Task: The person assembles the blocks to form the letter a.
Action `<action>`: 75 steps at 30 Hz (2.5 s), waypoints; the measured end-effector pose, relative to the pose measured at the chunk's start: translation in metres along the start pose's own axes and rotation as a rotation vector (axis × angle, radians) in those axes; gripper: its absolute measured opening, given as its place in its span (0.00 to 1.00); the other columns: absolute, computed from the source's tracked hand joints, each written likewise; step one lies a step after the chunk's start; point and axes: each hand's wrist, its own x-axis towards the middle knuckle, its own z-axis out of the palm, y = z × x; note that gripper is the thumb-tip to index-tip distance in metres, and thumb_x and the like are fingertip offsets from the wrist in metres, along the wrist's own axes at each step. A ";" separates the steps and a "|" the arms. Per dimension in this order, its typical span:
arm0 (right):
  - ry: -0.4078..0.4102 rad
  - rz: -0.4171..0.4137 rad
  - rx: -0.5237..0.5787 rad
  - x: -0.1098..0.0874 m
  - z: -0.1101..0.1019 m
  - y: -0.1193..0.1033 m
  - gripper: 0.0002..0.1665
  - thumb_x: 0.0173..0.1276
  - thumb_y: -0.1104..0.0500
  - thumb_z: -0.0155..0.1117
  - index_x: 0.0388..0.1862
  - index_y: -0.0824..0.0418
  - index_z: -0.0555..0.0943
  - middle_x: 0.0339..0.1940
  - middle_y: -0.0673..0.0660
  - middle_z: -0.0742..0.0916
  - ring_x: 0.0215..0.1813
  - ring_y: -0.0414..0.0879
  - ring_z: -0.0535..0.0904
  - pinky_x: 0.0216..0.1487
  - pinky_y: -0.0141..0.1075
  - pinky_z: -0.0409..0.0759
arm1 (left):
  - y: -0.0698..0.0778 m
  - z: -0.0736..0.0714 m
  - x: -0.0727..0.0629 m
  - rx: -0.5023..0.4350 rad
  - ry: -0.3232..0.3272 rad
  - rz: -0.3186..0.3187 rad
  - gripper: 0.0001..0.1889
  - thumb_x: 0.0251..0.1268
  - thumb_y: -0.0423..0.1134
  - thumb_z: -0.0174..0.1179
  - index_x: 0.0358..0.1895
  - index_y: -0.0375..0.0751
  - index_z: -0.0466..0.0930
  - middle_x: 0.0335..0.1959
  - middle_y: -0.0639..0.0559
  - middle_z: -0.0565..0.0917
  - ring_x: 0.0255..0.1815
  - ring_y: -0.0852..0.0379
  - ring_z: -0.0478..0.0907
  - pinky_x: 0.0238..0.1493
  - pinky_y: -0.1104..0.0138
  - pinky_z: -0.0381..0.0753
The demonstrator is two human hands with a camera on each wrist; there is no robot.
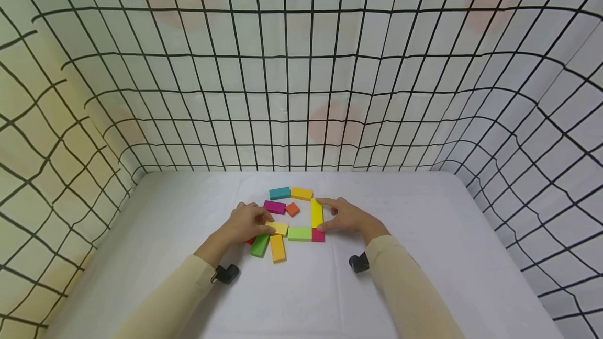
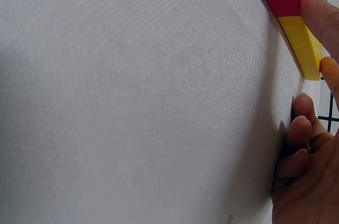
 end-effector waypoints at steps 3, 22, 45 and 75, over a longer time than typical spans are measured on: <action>0.001 0.003 0.004 0.001 0.000 0.001 0.56 0.53 0.35 0.79 0.79 0.35 0.64 0.53 0.57 0.76 0.56 0.53 0.71 0.60 0.51 0.76 | 0.001 0.000 -0.003 -0.005 0.006 -0.007 0.14 0.56 0.55 0.75 0.41 0.56 0.88 0.34 0.56 0.77 0.47 0.51 0.67 0.44 0.59 0.65; -0.007 0.007 -0.008 0.000 0.001 -0.001 0.56 0.53 0.35 0.79 0.79 0.35 0.64 0.53 0.57 0.76 0.56 0.53 0.71 0.59 0.50 0.77 | 0.004 0.004 -0.011 0.019 0.027 0.004 0.13 0.55 0.55 0.75 0.38 0.54 0.88 0.31 0.57 0.78 0.44 0.53 0.68 0.45 0.60 0.66; -0.005 -0.003 -0.032 0.002 0.000 0.000 0.57 0.53 0.34 0.79 0.80 0.36 0.63 0.52 0.56 0.75 0.54 0.52 0.71 0.57 0.49 0.76 | 0.003 0.009 -0.011 0.034 0.046 0.041 0.15 0.56 0.57 0.75 0.39 0.53 0.87 0.28 0.57 0.77 0.40 0.53 0.67 0.41 0.61 0.62; -0.014 -0.004 -0.023 0.002 0.001 0.002 0.57 0.54 0.35 0.78 0.80 0.36 0.62 0.53 0.57 0.75 0.56 0.54 0.71 0.58 0.49 0.76 | 0.018 0.022 -0.061 0.145 -0.006 0.169 0.32 0.44 0.62 0.79 0.53 0.52 0.86 0.46 0.49 0.78 0.50 0.49 0.64 0.48 0.54 0.63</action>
